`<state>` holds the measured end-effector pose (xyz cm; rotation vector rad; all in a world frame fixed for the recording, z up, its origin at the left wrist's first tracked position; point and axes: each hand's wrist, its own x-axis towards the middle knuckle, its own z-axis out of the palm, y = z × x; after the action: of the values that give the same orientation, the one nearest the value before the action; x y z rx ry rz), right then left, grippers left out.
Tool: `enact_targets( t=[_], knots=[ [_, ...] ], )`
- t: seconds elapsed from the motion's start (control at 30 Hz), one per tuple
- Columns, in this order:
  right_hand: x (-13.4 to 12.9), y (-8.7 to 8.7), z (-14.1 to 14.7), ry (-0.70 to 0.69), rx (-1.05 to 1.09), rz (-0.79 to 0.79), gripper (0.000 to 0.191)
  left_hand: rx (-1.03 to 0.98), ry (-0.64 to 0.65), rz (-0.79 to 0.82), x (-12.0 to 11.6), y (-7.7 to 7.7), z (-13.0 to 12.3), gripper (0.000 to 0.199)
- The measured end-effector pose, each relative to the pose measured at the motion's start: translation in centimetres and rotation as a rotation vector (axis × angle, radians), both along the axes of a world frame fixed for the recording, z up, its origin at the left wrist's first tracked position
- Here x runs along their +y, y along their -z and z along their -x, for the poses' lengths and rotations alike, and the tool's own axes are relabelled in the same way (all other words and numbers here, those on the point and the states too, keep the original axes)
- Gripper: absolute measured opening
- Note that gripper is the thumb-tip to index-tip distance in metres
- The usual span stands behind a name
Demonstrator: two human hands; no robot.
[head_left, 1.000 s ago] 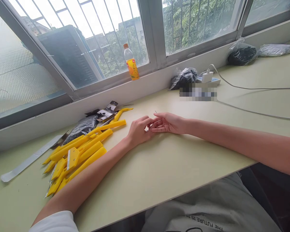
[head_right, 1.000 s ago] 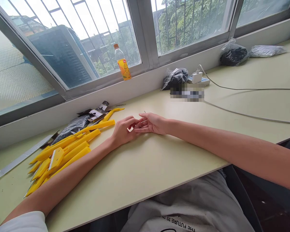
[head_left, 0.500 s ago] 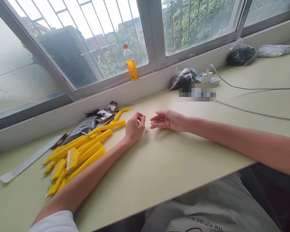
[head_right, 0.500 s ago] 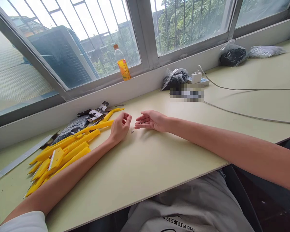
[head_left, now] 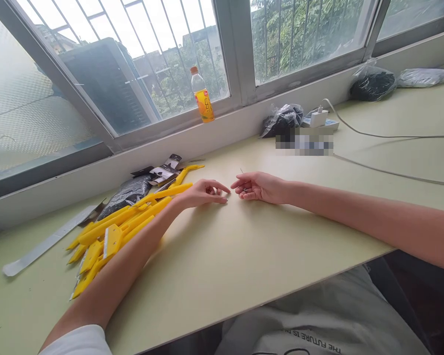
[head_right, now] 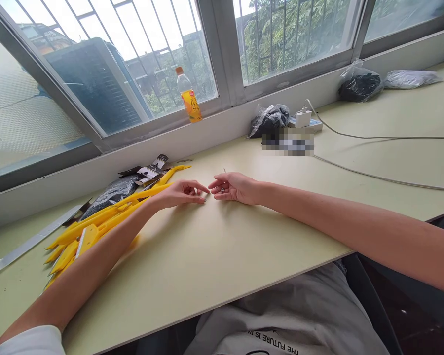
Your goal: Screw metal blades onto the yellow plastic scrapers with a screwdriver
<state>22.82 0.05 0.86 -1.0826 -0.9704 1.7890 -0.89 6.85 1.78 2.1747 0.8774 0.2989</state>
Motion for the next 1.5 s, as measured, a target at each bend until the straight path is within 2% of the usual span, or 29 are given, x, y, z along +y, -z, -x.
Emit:
enact_targets(
  t=[0.2, 0.37, 0.67, 0.9, 1.13, 1.23, 1.37, 1.5],
  knots=[
    [0.0, 0.4, 0.0, -0.094, 0.014, -0.024, 0.026, -0.063, 0.003, -0.092, 0.3, 1.2, -0.1, 0.040],
    [0.0, 0.4, 0.1, -0.094, 0.017, -0.018, 0.027, -0.089, 0.009, -0.139, 0.6, 1.7, -0.1, 0.035],
    [-0.5, -0.1, 0.2, -0.089, -0.001, -0.020, 0.027, -0.129, 0.024, -0.194, -0.2, 1.5, -0.6, 0.029],
    [-0.5, 0.0, 0.2, -0.096, 0.002, -0.034, 0.027, -0.027, 0.039, -0.235, -0.7, 0.9, -1.0, 0.033],
    [-0.5, 0.1, 0.2, -0.099, -0.004, -0.066, 0.027, -0.011, 0.044, -0.247, -1.1, 0.9, -1.2, 0.025],
    [-0.5, 0.1, 0.2, -0.082, -0.009, -0.085, 0.027, -0.049, -0.023, -0.219, -1.1, 1.3, -1.0, 0.023],
    [-0.4, 0.2, 0.2, -0.046, -0.012, -0.114, 0.025, -0.162, -0.122, -0.079, -1.0, 1.8, -0.8, 0.023],
    [-0.4, 0.2, 0.2, -0.009, 0.019, -0.140, 0.024, -0.287, -0.133, 0.049, -0.9, 2.0, -0.9, 0.023]
  ],
)
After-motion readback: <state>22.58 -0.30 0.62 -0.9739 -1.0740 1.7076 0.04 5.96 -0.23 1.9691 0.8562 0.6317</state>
